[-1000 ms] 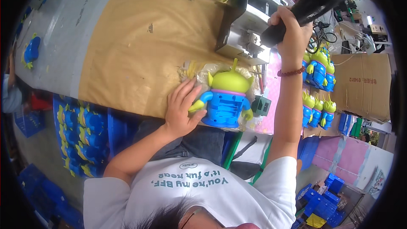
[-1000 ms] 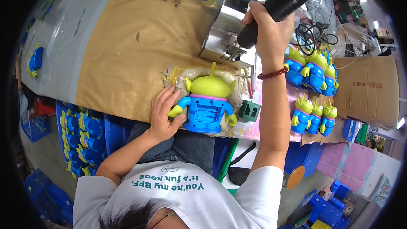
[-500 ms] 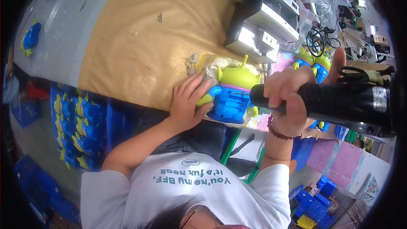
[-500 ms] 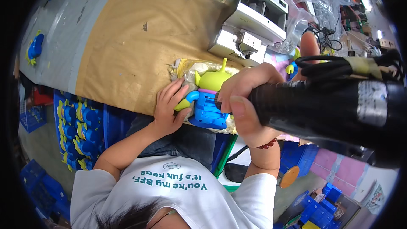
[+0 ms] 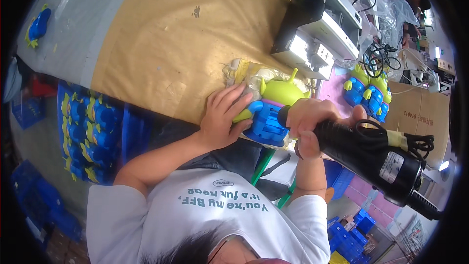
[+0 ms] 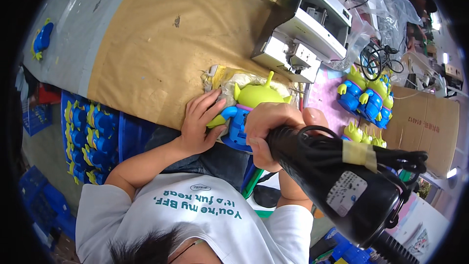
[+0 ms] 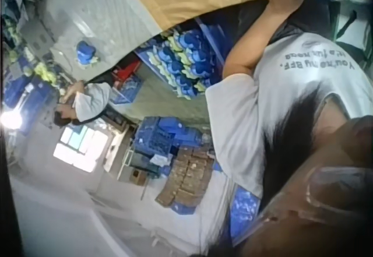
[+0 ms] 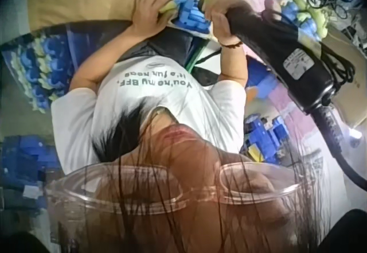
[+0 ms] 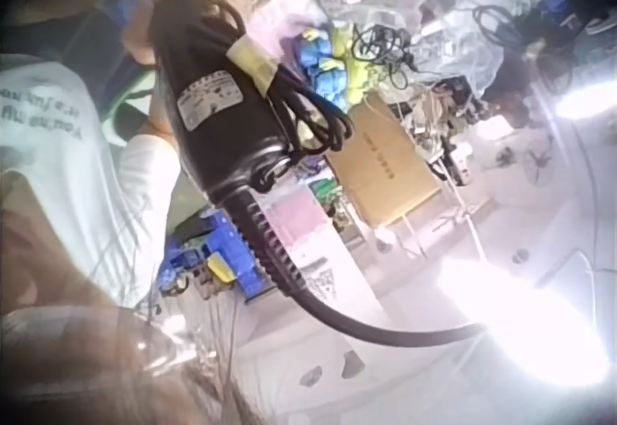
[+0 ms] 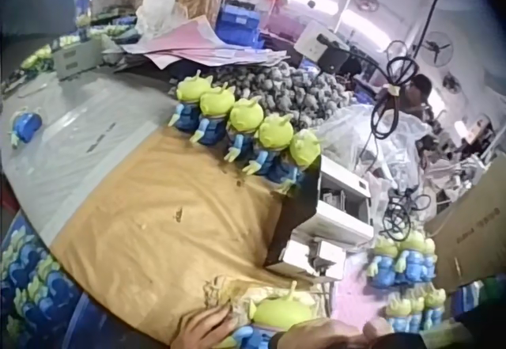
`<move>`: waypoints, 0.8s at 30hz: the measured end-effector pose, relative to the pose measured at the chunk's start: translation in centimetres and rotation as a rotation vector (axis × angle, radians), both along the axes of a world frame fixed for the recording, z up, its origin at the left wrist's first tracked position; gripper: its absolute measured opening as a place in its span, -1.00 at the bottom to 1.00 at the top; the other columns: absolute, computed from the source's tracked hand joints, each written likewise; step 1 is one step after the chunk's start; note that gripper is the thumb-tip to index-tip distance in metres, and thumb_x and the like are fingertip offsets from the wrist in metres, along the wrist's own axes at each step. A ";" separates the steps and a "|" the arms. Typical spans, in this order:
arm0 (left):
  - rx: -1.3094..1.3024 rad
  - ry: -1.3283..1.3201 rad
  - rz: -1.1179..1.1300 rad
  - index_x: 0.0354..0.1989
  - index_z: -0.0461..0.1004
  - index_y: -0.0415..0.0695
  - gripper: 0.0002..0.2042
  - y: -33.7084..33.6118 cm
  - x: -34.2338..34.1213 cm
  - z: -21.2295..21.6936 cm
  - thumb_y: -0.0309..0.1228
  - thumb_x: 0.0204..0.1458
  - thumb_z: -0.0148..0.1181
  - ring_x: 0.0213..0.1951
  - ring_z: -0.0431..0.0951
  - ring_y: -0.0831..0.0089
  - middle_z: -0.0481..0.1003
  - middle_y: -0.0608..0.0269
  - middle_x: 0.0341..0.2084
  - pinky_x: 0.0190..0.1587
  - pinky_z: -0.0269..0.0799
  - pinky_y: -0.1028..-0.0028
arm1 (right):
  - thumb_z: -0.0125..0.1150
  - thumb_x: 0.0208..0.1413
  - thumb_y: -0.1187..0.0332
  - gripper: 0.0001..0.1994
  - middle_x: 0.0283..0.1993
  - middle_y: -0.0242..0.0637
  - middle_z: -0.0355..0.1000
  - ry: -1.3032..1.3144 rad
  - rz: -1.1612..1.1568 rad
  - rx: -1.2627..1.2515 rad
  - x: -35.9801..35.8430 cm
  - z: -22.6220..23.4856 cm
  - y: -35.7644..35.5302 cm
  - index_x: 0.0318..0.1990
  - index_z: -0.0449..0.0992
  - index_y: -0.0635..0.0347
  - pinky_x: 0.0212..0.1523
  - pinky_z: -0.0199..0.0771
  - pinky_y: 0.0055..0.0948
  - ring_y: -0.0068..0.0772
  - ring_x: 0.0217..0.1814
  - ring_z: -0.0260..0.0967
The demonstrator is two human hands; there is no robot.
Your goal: Using an electric tool to process plastic toy figures on a factory production line.
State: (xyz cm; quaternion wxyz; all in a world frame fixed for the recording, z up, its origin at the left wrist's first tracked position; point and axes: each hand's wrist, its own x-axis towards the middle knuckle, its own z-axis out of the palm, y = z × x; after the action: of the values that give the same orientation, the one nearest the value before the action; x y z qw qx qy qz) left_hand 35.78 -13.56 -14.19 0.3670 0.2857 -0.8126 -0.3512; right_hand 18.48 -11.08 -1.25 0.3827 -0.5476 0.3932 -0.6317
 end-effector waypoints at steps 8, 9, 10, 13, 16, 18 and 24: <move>0.013 0.104 -0.015 0.23 0.22 -0.11 -0.27 0.2 0.1 -0.7 -0.17 -0.15 0.36 0.20 0.23 0.00 0.23 -0.08 0.20 0.22 0.05 0.10 | 0.25 -0.25 0.58 -0.70 -0.56 -0.30 0.36 0.055 -0.026 -0.027 -1.1 -1.6 0.8 -0.30 0.32 0.23 -0.39 0.38 -0.42 -0.31 -0.53 0.34; 0.016 0.112 -0.030 0.23 0.21 -0.11 -0.23 0.2 0.1 -0.6 -0.12 -0.19 0.38 0.20 0.23 -0.01 0.21 -0.10 0.21 0.22 0.04 0.09 | 0.26 -0.26 0.57 -0.67 -0.55 -0.32 0.36 0.077 -0.058 -0.020 -1.1 -1.7 1.1 -0.28 0.31 0.22 -0.35 0.37 -0.45 -0.33 -0.52 0.34; 0.017 0.122 -0.047 0.23 0.20 -0.11 -0.19 0.1 0.2 -0.4 -0.07 -0.22 0.39 0.20 0.22 -0.02 0.20 -0.11 0.22 0.23 0.03 0.08 | 0.26 -0.28 0.56 -0.64 -0.54 -0.34 0.37 0.085 -0.126 -0.023 -0.6 -1.6 1.2 -0.26 0.29 0.22 -0.32 0.36 -0.47 -0.35 -0.51 0.35; -0.013 0.063 -0.073 0.24 0.19 -0.08 -0.11 0.2 0.2 0.2 -0.02 -0.32 0.45 0.21 0.20 -0.03 0.15 -0.12 0.24 0.23 0.02 0.07 | 0.24 -0.31 0.52 -0.69 -0.48 -0.41 0.39 0.397 -0.077 0.117 -2.1 -1.0 2.1 -0.33 0.30 0.17 -0.16 0.25 -0.57 -0.43 -0.42 0.35; -0.081 0.004 -0.074 0.24 0.20 0.00 -0.10 0.3 0.1 -0.1 -0.07 -0.37 0.50 0.22 0.18 -0.02 0.12 -0.11 0.25 0.23 0.02 0.06 | 0.25 -0.29 0.47 -0.73 -0.44 -0.40 0.37 0.455 0.048 0.097 -2.4 -0.1 1.0 -0.38 0.31 0.16 -0.17 0.23 -0.48 -0.41 -0.35 0.32; -0.096 -0.007 -0.069 0.24 0.20 0.04 -0.10 0.3 0.1 -0.2 -0.11 -0.40 0.52 0.23 0.18 -0.02 0.12 -0.10 0.25 0.23 0.02 0.05 | 0.26 -0.28 0.45 -0.74 -0.43 -0.39 0.35 0.524 -0.008 0.080 -2.3 0.3 0.8 -0.39 0.32 0.16 -0.18 0.23 -0.41 -0.35 -0.36 0.31; -0.100 -0.022 -0.072 0.20 0.21 0.00 -0.12 0.5 0.2 -0.4 -0.22 -0.42 0.52 0.20 0.19 -0.13 0.13 -0.18 0.25 0.23 0.06 0.02 | 0.20 -0.05 0.53 -0.36 -0.53 -0.32 0.28 -0.062 -0.150 -0.273 -2.5 4.9 0.4 0.19 0.01 0.10 -0.38 0.41 -0.34 -0.41 -0.56 0.29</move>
State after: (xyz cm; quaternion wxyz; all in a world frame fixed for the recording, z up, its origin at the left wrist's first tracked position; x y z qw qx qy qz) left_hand 36.01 -13.10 -14.55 0.3589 0.2417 -0.8429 -0.3199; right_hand 15.97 -10.68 3.60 0.2686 -0.5437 0.3315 -0.7228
